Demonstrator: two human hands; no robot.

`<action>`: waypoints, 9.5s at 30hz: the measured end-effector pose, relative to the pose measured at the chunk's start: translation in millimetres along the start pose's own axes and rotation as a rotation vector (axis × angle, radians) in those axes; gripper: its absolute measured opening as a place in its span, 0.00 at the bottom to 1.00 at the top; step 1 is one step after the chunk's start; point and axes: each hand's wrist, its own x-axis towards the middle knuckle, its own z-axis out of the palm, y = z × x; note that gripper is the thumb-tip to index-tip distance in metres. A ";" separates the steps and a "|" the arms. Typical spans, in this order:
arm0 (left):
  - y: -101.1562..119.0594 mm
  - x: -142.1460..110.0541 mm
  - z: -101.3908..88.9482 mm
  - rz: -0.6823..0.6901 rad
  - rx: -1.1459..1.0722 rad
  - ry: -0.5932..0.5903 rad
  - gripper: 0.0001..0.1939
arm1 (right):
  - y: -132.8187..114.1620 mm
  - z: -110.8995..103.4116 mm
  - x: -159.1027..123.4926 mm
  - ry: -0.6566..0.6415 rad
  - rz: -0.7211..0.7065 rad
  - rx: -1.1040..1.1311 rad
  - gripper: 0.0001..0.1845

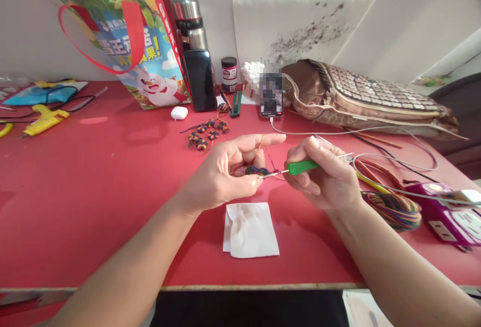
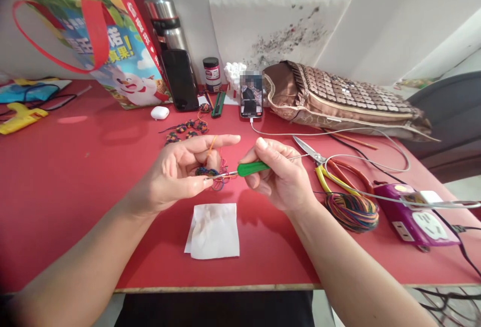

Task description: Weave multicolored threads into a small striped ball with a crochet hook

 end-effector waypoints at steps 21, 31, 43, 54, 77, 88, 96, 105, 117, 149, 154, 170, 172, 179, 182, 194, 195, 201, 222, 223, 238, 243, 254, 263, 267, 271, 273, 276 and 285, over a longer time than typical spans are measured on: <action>4.4 -3.2 7.1 -0.019 0.207 0.169 0.33 | 0.2 -4.7 -15.6 0.162 -0.249 -0.296 0.15; -0.2 -2.3 9.6 0.006 0.295 0.229 0.37 | 1.4 0.4 -26.2 0.213 -0.300 -0.471 0.13; -9.9 1.3 14.2 0.034 0.471 0.358 0.39 | 7.2 4.5 -27.2 0.122 -0.595 -0.886 0.18; -4.7 5.9 18.2 -0.118 0.170 0.458 0.37 | 20.7 6.3 -29.2 0.117 -0.702 -0.969 0.15; -15.7 2.8 20.2 0.058 0.406 0.338 0.34 | 13.5 8.4 -17.1 0.034 -0.636 -0.883 0.09; -8.6 1.0 15.7 0.049 0.236 0.315 0.33 | 15.9 6.2 -11.3 0.007 -0.512 -0.588 0.10; -14.5 3.4 23.5 0.171 0.081 0.410 0.25 | 22.0 11.7 -11.5 0.133 -0.524 -0.483 0.11; -7.9 5.3 29.5 0.070 -0.047 0.430 0.26 | 24.5 8.7 -5.3 0.155 -0.201 -0.087 0.16; -3.8 3.1 30.0 0.036 -0.062 0.425 0.33 | 22.3 7.4 -9.2 0.168 -0.260 -0.189 0.15; 7.6 -3.6 16.7 -0.004 -0.076 0.167 0.30 | -2.3 -8.4 1.7 0.029 -0.004 -0.133 0.23; 10.5 -4.7 20.0 -0.003 0.008 0.192 0.31 | -7.6 -12.8 -1.5 0.059 -0.051 -0.184 0.22; 10.9 -2.4 28.8 0.038 0.027 0.432 0.28 | -3.0 -2.5 -4.8 0.186 -0.166 -0.270 0.23; 10.5 -2.3 29.3 0.038 0.025 0.450 0.28 | -1.4 -2.7 -6.5 0.201 -0.184 -0.293 0.23; 8.2 -0.9 31.3 0.018 0.040 0.532 0.30 | 7.1 -4.4 -10.3 0.220 -0.267 -0.313 0.18; 8.5 -0.4 31.4 0.023 0.032 0.544 0.29 | 6.8 -1.8 -10.3 0.216 -0.259 -0.329 0.18; 7.7 2.4 32.2 -0.033 0.035 0.577 0.29 | 5.0 2.7 -9.4 0.203 -0.252 -0.288 0.19; 7.5 2.3 32.3 -0.029 0.036 0.575 0.29 | 4.7 3.2 -9.2 0.203 -0.245 -0.279 0.19; 6.6 0.2 32.2 0.041 0.048 0.529 0.26 | 7.3 -0.6 -9.0 0.183 -0.232 -0.264 0.16; 4.0 1.5 33.4 -0.028 0.072 0.553 0.31 | 15.4 9.3 -14.5 0.209 -0.525 -0.503 0.16; 5.4 1.6 33.7 -0.037 0.060 0.562 0.31 | 14.5 8.9 -14.1 0.214 -0.492 -0.488 0.17; 9.3 2.6 34.5 -0.076 0.029 0.590 0.29 | 5.7 3.5 -9.1 0.248 -0.292 -0.362 0.24; 8.9 2.6 34.3 -0.099 0.016 0.597 0.30 | 7.0 2.1 -9.2 0.258 -0.289 -0.337 0.22; 9.3 -0.3 36.6 -0.053 0.091 0.571 0.29 | 7.0 -0.1 -11.1 0.267 -0.312 -0.356 0.19; 11.0 1.3 37.0 -0.051 0.046 0.557 0.25 | 4.5 1.0 -8.8 0.248 -0.318 -0.358 0.19; 11.0 1.0 35.4 -0.052 0.051 0.570 0.26 | 5.0 0.0 -9.3 0.241 -0.302 -0.340 0.20; 12.0 0.2 36.0 -0.044 0.071 0.580 0.26 | 5.2 -0.6 -10.6 0.215 -0.304 -0.318 0.17; 12.5 0.0 36.8 -0.044 0.083 0.585 0.26 | 5.1 -0.4 -11.4 0.220 -0.310 -0.324 0.17; 12.4 -0.2 37.8 -0.035 0.102 0.593 0.26 | 5.3 0.1 -12.2 0.226 -0.317 -0.361 0.18; 8.0 -2.2 39.5 0.057 0.192 0.596 0.25 | 9.0 -2.1 -16.5 0.214 -0.362 -0.437 0.15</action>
